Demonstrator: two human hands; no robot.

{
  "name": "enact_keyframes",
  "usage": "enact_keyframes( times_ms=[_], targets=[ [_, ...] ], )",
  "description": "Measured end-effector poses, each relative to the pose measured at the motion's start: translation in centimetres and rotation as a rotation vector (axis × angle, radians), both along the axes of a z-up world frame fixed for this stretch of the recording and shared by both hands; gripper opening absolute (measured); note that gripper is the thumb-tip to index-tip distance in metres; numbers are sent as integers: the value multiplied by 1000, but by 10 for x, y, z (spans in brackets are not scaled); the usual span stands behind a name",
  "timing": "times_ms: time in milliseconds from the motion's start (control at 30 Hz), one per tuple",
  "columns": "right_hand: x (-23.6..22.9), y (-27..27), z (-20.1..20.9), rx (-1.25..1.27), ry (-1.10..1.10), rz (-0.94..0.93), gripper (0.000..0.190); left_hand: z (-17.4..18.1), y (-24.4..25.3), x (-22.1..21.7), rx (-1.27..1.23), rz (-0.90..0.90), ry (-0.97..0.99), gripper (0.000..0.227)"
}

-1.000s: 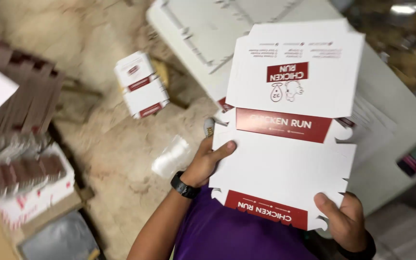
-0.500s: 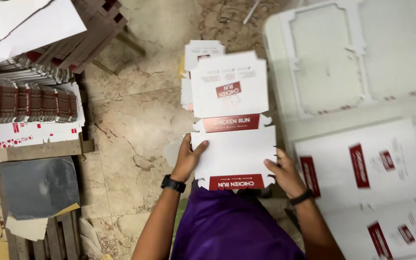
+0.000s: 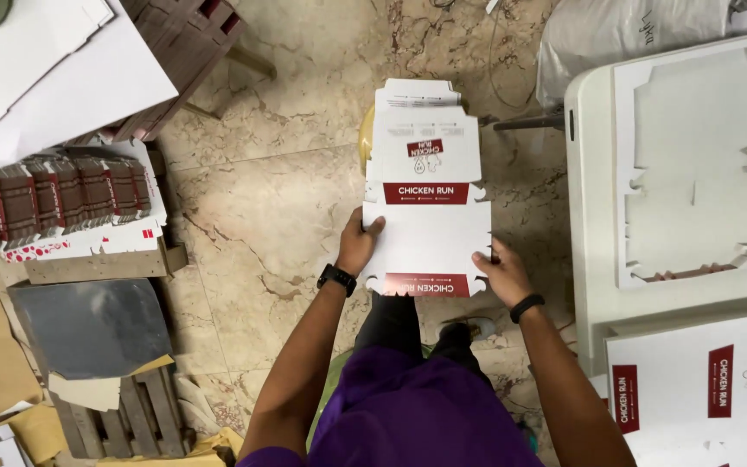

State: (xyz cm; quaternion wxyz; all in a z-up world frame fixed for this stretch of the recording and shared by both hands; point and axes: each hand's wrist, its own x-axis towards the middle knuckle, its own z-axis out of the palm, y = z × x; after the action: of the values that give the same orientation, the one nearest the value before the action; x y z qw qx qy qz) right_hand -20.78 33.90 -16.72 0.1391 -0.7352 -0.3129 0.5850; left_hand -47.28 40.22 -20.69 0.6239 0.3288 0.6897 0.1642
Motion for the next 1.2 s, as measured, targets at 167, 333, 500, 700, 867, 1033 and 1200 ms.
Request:
enact_keyframes(
  times_ms=[167, 333, 500, 700, 867, 1033, 1200],
  targets=[
    [-1, 25, -44, 3, -22, -12, 65, -18, 40, -11, 47, -50, 12, 66],
    [19, -18, -158, -250, -138, 281, 91, -62, 43, -37, 5, 10, 52, 87],
    [11, -88, -120, -239, -112, 232, 62, -66, -7, -44, 49, -124, 170, 65],
    [40, -241, -77, -300, -44, -292, 55, -130, -88, -15, -98, -466, 190, 55],
    [51, -377, -36, -369, -135, -841, 43, -85, -118, 94, -118, -780, 46, 49],
    [68, -445, -8, -120, -323, -1234, 30, -37, -178, 224, 3, -852, -142, 44],
    [119, -473, -2, 135, -456, -1232, 31, 12, -198, 319, 201, -640, -131, 46]
  ],
)
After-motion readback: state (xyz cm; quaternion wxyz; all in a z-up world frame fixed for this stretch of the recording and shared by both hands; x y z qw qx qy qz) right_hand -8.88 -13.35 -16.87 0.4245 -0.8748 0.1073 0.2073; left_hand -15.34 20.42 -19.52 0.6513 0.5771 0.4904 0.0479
